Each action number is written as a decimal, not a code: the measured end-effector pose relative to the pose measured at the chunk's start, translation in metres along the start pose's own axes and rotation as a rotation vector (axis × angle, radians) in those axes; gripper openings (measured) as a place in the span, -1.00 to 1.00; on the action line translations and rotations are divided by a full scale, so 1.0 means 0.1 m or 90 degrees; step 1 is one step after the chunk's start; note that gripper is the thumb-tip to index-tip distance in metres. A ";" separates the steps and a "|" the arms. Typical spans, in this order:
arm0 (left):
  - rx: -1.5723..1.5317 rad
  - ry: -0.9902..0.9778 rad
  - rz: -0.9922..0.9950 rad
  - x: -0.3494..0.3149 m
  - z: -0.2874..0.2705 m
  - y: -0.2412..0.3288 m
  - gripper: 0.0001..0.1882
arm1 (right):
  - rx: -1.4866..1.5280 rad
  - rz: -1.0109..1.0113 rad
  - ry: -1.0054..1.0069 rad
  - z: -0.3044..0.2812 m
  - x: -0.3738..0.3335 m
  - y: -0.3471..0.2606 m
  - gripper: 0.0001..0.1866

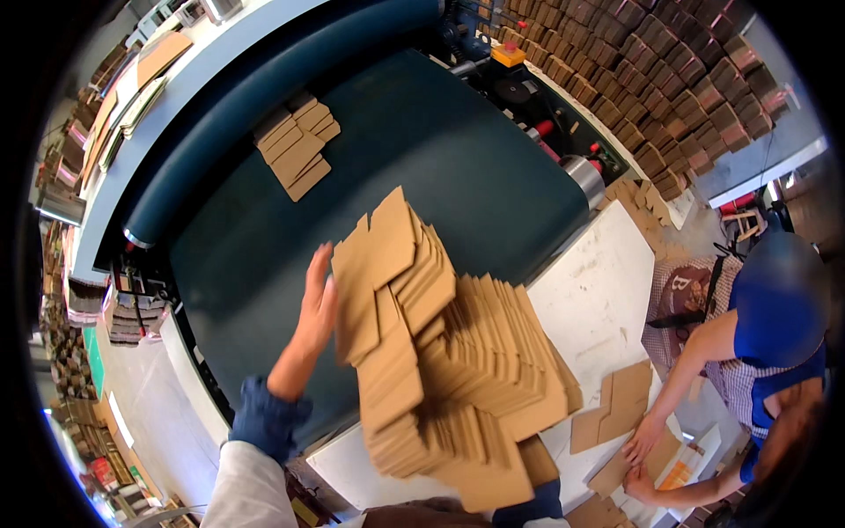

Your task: The person stacks flat cardboard pieces on a table, aligns them into neat piles, and moves the stacks to a nearby machine. They then return to the table to continue stacking more cardboard pieces.

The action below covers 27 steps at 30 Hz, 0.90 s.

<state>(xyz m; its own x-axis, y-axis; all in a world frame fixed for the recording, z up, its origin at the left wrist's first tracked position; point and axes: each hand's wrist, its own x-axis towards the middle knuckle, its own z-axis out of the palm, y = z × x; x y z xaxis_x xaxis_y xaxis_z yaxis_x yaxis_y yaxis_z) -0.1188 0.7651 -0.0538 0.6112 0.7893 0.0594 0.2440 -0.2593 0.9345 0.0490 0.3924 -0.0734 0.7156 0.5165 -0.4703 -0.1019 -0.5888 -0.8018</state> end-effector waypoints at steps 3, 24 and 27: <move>0.137 -0.135 -0.043 -0.06 0.21 -0.10 -0.38 | 0.024 0.014 0.015 -0.14 -0.17 0.08 -0.26; -0.795 -0.152 -0.208 -2.26 1.39 0.10 -0.26 | 0.492 -0.060 -0.154 -0.63 -0.81 0.61 -0.22; -0.257 -0.272 -0.030 -2.62 1.43 -0.12 -0.14 | 0.641 -0.052 -0.192 -0.62 -0.83 0.89 -0.22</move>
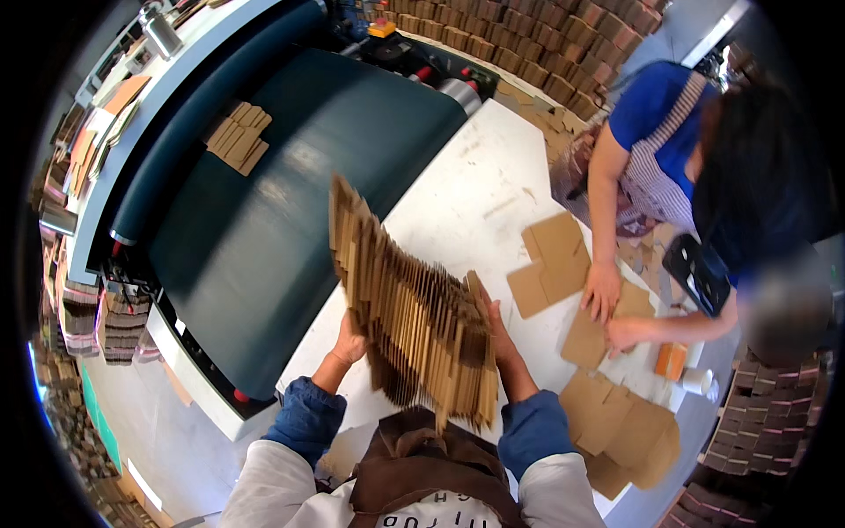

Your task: The person stacks flat cardboard pieces on a table, aligns them into neat piles, and moves the stacks to a nearby machine. They then return to the table to continue stacking more cardboard pieces.

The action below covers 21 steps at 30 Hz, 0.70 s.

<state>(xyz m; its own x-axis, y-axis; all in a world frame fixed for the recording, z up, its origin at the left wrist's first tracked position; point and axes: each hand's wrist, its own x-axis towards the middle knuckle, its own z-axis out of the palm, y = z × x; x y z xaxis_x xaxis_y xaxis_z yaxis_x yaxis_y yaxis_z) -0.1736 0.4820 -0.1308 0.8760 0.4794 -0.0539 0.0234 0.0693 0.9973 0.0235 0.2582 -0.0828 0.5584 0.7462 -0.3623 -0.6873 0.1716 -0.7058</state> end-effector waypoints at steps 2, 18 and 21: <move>0.229 -0.055 0.075 -0.21 0.08 -0.03 -0.06 | -0.091 0.167 0.099 -0.38 -0.21 0.06 -0.26; 0.021 -0.250 -0.139 0.47 -0.23 0.79 0.08 | -0.228 -0.011 0.093 -0.28 -0.99 -0.11 -0.29; -0.107 -0.230 -0.092 0.81 -0.19 0.96 -0.01 | -0.143 0.097 0.060 -0.28 -1.05 -0.27 -0.31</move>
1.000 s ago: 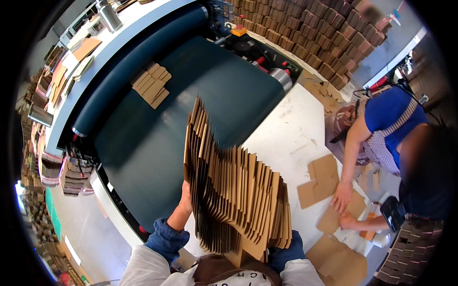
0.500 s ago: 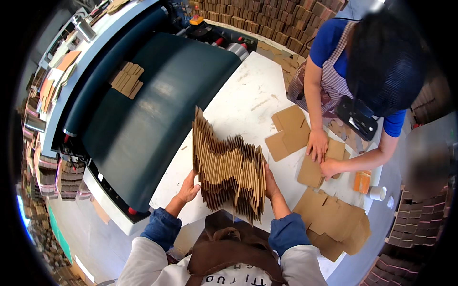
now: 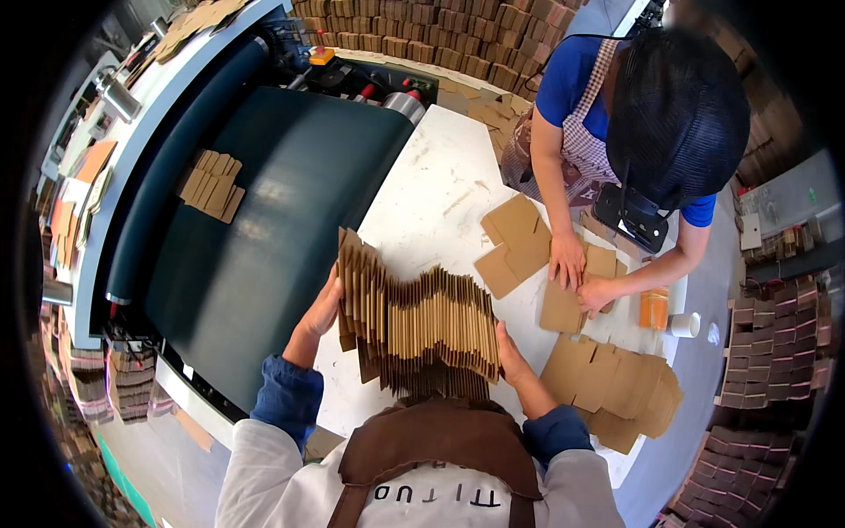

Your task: The person stacks flat cardboard pieces on a table, aligns them into neat piles, and moves the stacks to a nearby machine. They then return to the table to continue stacking more cardboard pieces.

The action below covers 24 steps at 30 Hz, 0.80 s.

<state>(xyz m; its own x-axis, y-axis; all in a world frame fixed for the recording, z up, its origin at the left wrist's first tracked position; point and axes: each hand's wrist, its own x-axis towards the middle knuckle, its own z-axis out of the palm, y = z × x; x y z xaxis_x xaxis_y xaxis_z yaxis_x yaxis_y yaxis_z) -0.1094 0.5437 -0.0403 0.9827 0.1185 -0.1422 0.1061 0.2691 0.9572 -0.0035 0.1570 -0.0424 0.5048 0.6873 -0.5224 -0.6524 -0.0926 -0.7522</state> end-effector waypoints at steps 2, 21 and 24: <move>-0.018 -0.026 -0.042 0.16 0.09 0.08 -0.05 | -0.044 -0.026 0.029 0.00 0.06 0.00 -0.31; 0.005 0.168 -0.124 -0.59 1.16 -0.02 -0.33 | -0.237 -0.112 0.050 0.03 -0.23 0.16 -0.15; 0.271 0.263 -0.050 -0.65 1.31 0.10 -0.24 | -0.409 -0.141 0.055 0.07 -0.26 0.00 -0.09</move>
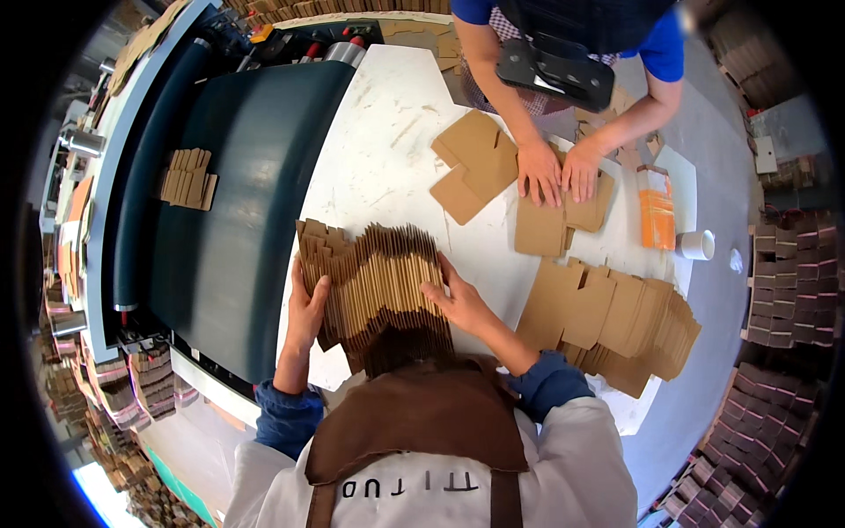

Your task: The person stacks flat cardboard pieces on a table, aligns them into neat piles, and moves the stacks to a nearby machine. They then return to the table to continue stacking more cardboard pieces.

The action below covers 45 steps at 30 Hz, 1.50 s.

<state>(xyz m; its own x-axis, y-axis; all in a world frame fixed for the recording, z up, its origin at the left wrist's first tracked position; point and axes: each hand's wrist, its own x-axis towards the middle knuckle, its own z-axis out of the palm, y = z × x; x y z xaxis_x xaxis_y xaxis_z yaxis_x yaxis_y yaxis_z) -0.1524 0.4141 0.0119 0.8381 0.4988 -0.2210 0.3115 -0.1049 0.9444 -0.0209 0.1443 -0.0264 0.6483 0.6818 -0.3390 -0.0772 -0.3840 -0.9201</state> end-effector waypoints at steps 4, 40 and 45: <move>0.333 0.110 0.105 -0.08 0.16 0.10 0.07 | 0.048 -0.016 -0.009 -0.08 -0.03 -0.21 -0.16; 0.370 0.165 0.094 -0.09 0.00 -0.05 0.11 | -0.309 -0.158 0.252 0.01 0.01 -0.44 -0.68; 0.371 0.168 0.096 -0.09 -0.01 -0.07 0.10 | -0.334 -0.162 0.267 0.05 0.01 -0.44 -0.75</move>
<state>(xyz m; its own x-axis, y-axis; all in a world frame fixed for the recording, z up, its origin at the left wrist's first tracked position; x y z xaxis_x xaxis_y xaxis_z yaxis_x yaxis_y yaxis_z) -0.1624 0.4113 0.0077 0.7762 0.6291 0.0408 0.4534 -0.6020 0.6573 -0.0201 0.1652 0.0128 0.8425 0.5335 0.0746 0.4209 -0.5654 -0.7094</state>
